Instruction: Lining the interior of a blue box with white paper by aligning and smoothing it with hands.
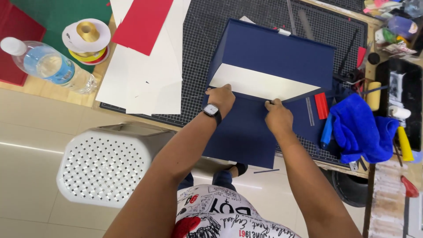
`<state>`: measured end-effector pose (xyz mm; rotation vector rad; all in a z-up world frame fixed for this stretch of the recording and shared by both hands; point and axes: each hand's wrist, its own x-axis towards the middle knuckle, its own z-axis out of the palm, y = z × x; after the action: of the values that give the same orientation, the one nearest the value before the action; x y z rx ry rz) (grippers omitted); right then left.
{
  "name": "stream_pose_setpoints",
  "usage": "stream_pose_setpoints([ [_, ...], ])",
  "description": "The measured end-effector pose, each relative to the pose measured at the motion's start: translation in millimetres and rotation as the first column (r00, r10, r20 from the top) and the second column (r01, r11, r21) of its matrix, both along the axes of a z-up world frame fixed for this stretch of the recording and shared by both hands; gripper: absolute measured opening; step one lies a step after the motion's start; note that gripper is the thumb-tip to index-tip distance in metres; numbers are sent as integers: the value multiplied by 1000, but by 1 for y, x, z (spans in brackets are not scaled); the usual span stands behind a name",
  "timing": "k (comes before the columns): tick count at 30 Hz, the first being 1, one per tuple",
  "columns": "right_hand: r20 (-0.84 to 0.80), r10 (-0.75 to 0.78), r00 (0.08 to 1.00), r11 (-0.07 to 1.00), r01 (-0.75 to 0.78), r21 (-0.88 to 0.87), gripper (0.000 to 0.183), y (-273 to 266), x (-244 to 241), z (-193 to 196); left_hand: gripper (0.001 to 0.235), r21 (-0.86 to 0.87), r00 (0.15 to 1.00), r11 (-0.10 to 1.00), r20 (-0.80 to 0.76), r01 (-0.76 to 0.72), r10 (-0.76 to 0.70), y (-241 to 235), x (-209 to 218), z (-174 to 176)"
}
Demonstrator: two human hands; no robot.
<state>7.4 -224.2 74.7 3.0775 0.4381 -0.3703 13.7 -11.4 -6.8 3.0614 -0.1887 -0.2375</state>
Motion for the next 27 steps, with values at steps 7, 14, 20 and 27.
stream_pose_setpoints([
  [7, 19, -57, 998, 998, 57, -13, 51, 13, -1, -25, 19, -50, 998, 997, -18, 52, -53, 7, 8, -9],
  [14, 143, 87, 986, 996, -91, 17, 48, 33, -3, -52, 17, -15, 998, 998, -19, 56, -56, 1, 1, 6],
  [20, 155, 142, 978, 985, -156, 80, 47, 49, -7, -32, 20, 12, 999, 999, -7, 47, -47, 0, -3, 9],
  [27, 68, 192, 979, 980, -195, 46, 46, 47, 1, -28, 27, 246, 992, 961, -25, 123, -121, -1, -33, 48],
])
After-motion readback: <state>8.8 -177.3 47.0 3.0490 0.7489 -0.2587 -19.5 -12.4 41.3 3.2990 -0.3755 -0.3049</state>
